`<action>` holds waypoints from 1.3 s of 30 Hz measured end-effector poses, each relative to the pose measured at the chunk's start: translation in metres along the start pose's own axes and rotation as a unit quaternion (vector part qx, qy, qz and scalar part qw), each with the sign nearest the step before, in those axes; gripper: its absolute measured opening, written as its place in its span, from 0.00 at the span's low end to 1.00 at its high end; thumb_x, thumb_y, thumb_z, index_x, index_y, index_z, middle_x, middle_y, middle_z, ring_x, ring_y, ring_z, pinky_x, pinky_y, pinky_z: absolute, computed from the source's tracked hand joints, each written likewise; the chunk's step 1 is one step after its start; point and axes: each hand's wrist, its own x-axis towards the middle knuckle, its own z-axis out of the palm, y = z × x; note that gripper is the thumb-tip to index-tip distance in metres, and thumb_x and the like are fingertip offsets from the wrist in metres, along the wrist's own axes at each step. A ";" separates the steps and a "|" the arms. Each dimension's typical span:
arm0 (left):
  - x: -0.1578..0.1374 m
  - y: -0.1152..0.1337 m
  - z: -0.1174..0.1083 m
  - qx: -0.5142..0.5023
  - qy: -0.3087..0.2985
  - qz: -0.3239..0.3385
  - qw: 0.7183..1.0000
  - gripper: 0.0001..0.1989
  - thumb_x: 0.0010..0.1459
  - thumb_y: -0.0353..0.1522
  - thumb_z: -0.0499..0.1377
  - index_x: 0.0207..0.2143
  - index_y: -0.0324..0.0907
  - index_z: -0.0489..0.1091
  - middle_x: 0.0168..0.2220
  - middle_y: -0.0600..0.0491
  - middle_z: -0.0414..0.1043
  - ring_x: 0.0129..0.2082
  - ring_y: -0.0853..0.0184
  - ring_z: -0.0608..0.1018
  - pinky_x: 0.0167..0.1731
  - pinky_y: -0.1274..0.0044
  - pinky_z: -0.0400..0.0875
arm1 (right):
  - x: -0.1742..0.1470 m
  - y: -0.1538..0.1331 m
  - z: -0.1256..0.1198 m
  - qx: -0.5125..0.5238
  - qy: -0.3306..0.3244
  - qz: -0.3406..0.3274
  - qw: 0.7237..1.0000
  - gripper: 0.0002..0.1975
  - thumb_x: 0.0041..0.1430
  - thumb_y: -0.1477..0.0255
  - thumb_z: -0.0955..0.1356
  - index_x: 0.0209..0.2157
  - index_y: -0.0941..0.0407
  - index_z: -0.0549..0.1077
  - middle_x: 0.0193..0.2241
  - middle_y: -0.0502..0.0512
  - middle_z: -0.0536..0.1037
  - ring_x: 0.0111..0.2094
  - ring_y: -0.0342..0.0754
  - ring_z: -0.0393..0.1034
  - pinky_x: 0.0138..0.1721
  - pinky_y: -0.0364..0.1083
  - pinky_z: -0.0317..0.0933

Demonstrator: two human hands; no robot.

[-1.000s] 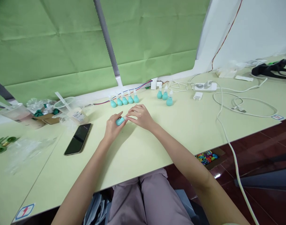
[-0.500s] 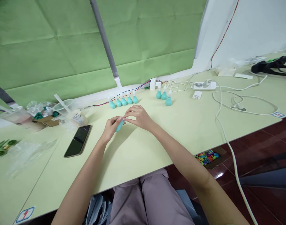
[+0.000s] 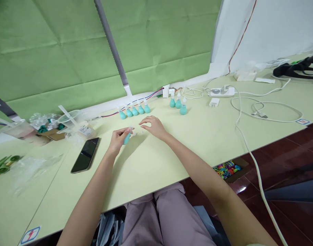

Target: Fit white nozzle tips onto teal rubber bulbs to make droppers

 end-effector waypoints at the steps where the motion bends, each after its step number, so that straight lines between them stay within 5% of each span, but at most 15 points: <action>1: 0.001 -0.002 -0.001 -0.004 0.011 0.002 1.000 0.18 0.48 0.45 0.58 0.23 0.37 0.72 0.35 0.49 0.75 0.39 0.63 0.73 0.36 0.77 0.64 | -0.001 0.004 0.003 -0.020 -0.012 0.011 1.000 0.05 0.53 0.72 0.68 0.33 0.53 0.76 0.35 0.51 0.76 0.39 0.47 0.66 0.44 0.47 0.57; 5: 0.002 -0.004 -0.002 -0.009 0.054 0.008 0.998 0.18 0.47 0.45 0.58 0.21 0.37 0.72 0.35 0.49 0.75 0.37 0.64 0.73 0.35 0.77 0.66 | -0.008 0.016 0.017 -0.102 -0.060 0.039 0.992 0.08 0.53 0.73 0.67 0.36 0.52 0.75 0.38 0.51 0.76 0.42 0.48 0.64 0.43 0.48 0.55; 16: -0.003 0.003 0.005 -0.073 -0.011 -0.035 0.997 0.19 0.44 0.46 0.60 0.25 0.36 0.73 0.34 0.48 0.73 0.34 0.66 0.72 0.27 0.77 0.71 | -0.011 0.021 0.026 -0.194 -0.133 0.018 0.972 0.05 0.55 0.69 0.67 0.33 0.51 0.75 0.38 0.51 0.75 0.40 0.47 0.64 0.38 0.46 0.52; 24: -0.006 0.006 0.003 -0.037 0.002 0.013 0.999 0.16 0.44 0.42 0.61 0.22 0.37 0.73 0.32 0.49 0.72 0.31 0.68 0.71 0.25 0.79 0.68 | -0.011 0.016 0.024 -0.177 -0.131 0.016 0.975 0.06 0.55 0.72 0.67 0.36 0.52 0.75 0.37 0.51 0.76 0.39 0.46 0.65 0.39 0.46 0.49; 39: 0.000 -0.005 -0.008 -0.041 0.064 -0.016 0.997 0.19 0.45 0.46 0.59 0.23 0.38 0.71 0.37 0.48 0.73 0.32 0.68 0.73 0.29 0.79 0.67 | -0.011 0.011 0.024 -0.078 -0.110 0.044 0.990 0.07 0.56 0.74 0.65 0.35 0.55 0.73 0.30 0.50 0.76 0.30 0.41 0.68 0.35 0.42 0.54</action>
